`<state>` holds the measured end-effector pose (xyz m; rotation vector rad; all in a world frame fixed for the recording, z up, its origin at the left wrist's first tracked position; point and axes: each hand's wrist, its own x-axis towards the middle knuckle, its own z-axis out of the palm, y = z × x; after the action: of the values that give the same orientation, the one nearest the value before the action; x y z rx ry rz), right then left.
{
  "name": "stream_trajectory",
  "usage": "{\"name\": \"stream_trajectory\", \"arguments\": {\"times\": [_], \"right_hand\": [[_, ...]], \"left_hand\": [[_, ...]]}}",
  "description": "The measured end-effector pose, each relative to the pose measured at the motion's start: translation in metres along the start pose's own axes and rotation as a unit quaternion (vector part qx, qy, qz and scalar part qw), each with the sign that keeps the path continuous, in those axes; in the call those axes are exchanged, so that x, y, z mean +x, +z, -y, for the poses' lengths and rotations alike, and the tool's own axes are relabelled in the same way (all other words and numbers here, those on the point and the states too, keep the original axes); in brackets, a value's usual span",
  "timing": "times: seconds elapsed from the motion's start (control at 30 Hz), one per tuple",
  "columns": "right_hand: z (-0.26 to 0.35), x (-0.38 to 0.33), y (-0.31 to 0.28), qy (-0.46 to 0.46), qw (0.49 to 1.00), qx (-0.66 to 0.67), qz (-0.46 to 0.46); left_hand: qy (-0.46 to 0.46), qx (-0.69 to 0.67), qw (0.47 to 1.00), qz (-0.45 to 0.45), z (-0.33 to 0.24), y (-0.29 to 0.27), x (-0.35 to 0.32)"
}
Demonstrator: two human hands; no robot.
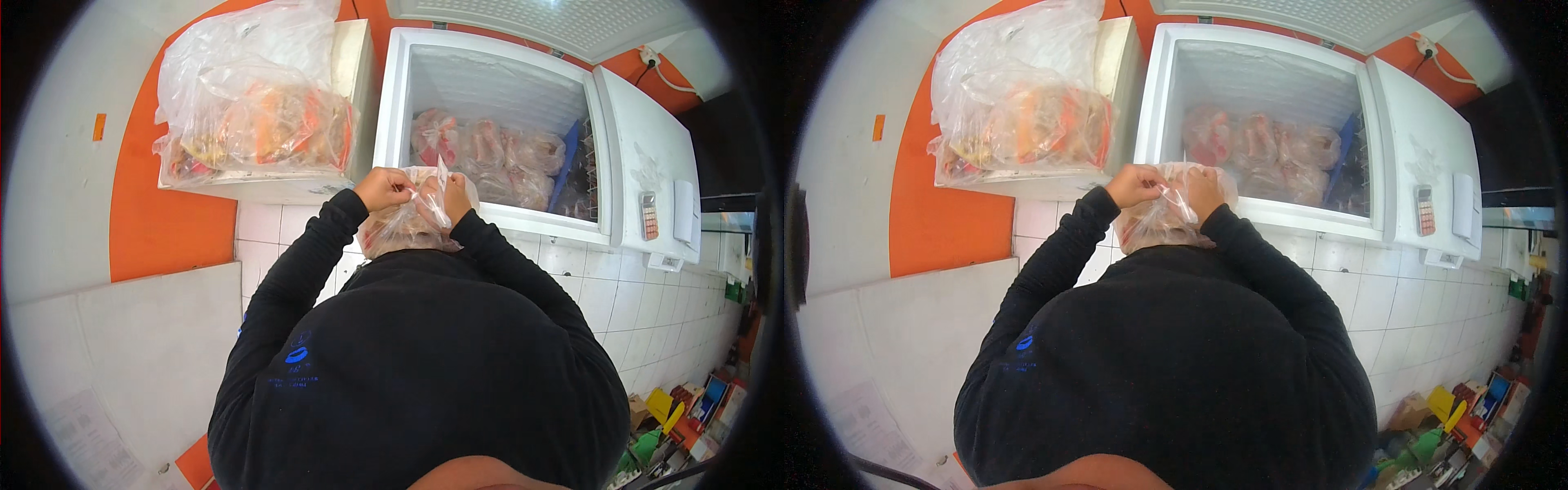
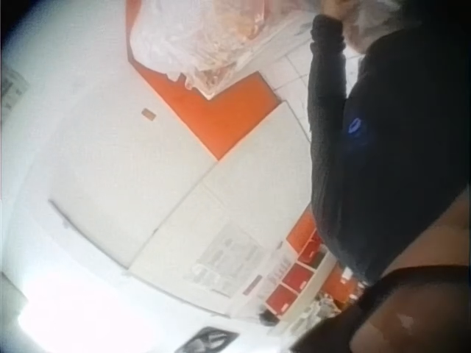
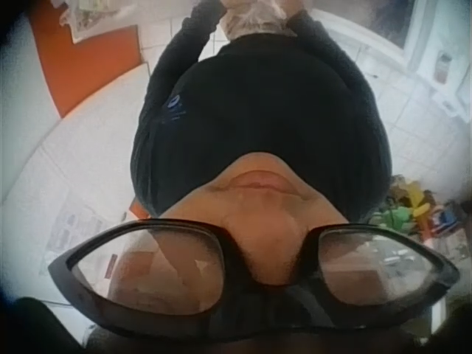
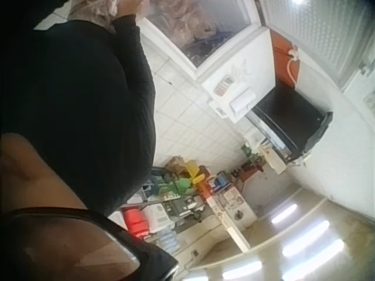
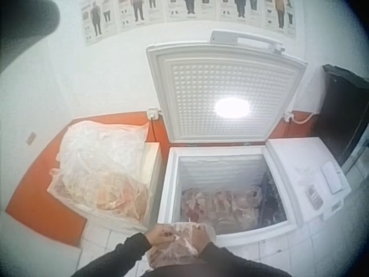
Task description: Checking and recording the quantities of frozen meat bags in a chest freezer.
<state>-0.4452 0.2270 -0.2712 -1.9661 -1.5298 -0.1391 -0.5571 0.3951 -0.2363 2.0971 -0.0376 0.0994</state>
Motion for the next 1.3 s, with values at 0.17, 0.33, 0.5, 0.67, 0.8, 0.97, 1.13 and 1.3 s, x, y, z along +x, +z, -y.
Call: {"name": "stream_trajectory", "arguments": {"times": [0.17,0.33,0.5,0.67,0.8,0.97,1.13,1.3], "right_hand": [[0.018,0.001,-0.039,-0.067,0.992,0.060,0.091],[0.033,-0.028,-0.059,0.079,0.935,0.330,0.100],[0.044,-0.007,-0.071,0.106,0.948,0.256,0.158],[0.039,-0.005,-0.010,0.012,0.974,0.222,0.035],[0.014,-0.003,0.020,0.029,0.989,0.070,0.125],[-0.054,0.028,0.006,0.100,0.955,0.253,0.122],[-0.131,0.064,-0.036,0.252,0.812,0.500,0.168],[-0.210,0.057,-0.002,0.203,0.864,0.358,0.290]], "left_hand": [[-0.139,-0.103,0.980,-0.094,0.024,0.013,-0.005],[-0.129,-0.061,0.987,-0.080,0.014,0.017,0.001],[-0.104,-0.086,0.981,-0.136,0.022,0.024,-0.015],[-0.121,-0.054,0.981,-0.145,0.005,0.028,-0.023],[-0.083,0.025,0.970,-0.228,-0.018,0.031,-0.040],[-0.165,0.079,0.908,-0.376,-0.010,0.016,-0.102],[-0.368,0.010,0.850,-0.377,0.030,0.021,-0.211],[-0.557,0.126,0.791,-0.220,0.035,0.087,-0.301]]}}
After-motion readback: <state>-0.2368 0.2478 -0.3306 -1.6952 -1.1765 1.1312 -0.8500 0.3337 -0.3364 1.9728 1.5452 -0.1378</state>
